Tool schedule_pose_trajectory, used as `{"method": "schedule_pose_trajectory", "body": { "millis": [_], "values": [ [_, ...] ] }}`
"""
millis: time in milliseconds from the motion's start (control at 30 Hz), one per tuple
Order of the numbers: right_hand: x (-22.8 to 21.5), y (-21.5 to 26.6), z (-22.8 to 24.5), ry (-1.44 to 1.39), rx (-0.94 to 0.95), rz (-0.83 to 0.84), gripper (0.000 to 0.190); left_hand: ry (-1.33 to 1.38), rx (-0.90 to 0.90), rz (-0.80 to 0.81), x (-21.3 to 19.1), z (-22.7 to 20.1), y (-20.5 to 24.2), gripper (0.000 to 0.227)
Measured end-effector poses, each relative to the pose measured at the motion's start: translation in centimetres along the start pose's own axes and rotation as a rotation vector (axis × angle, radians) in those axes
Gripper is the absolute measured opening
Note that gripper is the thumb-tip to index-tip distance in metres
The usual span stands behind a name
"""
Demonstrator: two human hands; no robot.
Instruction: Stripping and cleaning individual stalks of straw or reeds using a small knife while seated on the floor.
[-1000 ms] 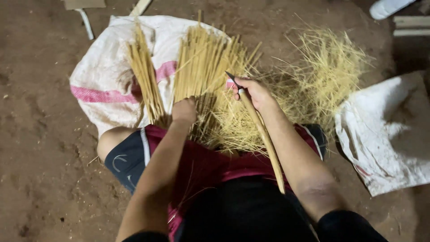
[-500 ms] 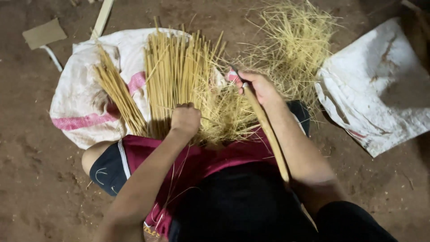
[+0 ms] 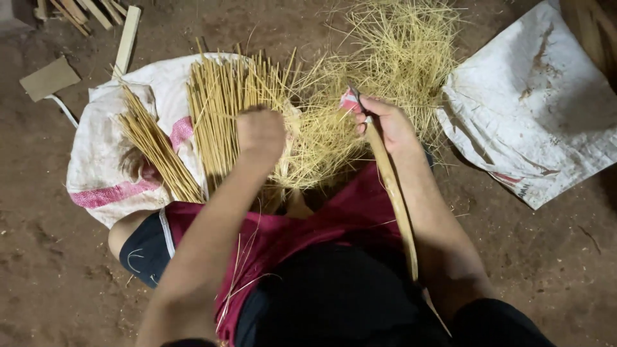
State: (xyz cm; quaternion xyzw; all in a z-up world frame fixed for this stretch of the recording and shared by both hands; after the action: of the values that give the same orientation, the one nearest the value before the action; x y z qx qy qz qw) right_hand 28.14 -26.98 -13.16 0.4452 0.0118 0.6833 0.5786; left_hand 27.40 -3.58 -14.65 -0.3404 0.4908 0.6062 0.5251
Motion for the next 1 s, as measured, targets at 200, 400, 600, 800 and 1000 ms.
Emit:
{"method": "schedule_pose_trajectory", "body": {
  "millis": [200,400,600,800,1000],
  "values": [
    [2.5,-0.6,-2.7,0.018,0.026,0.06,0.017,-0.186,-0.014,0.05,-1.1,2.1,4.1,0.024],
    [1.6,-1.9,-6.1,0.104,0.122,0.075,0.014,-0.096,0.077,0.06,4.5,-4.5,1.8,0.025],
    [-1.2,-1.2,-2.3,0.043,0.09,-0.019,0.01,-0.282,0.21,0.064,0.3,-6.1,1.1,0.026],
    [-0.6,0.0,-1.0,0.051,0.051,-0.061,0.013,0.033,0.087,0.029,5.9,-8.2,-3.1,0.026],
    [-2.4,-1.6,-2.5,0.047,0.052,-0.053,0.015,0.02,0.159,-0.075,3.1,-10.4,-5.9,0.025]
  ]
}}
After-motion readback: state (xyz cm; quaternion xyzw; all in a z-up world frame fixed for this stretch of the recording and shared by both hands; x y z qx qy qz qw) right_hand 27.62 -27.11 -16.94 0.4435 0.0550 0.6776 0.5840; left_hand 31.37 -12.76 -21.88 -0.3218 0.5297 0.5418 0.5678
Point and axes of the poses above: each hand's wrist, its own y-axis away from the middle knuckle, its own x-axis out of the palm, z = x × y, the point moved 10 cm from there along -y, towards the middle knuckle, and after that the axes turned 2 degrees about -z, right-handed, at the moved point
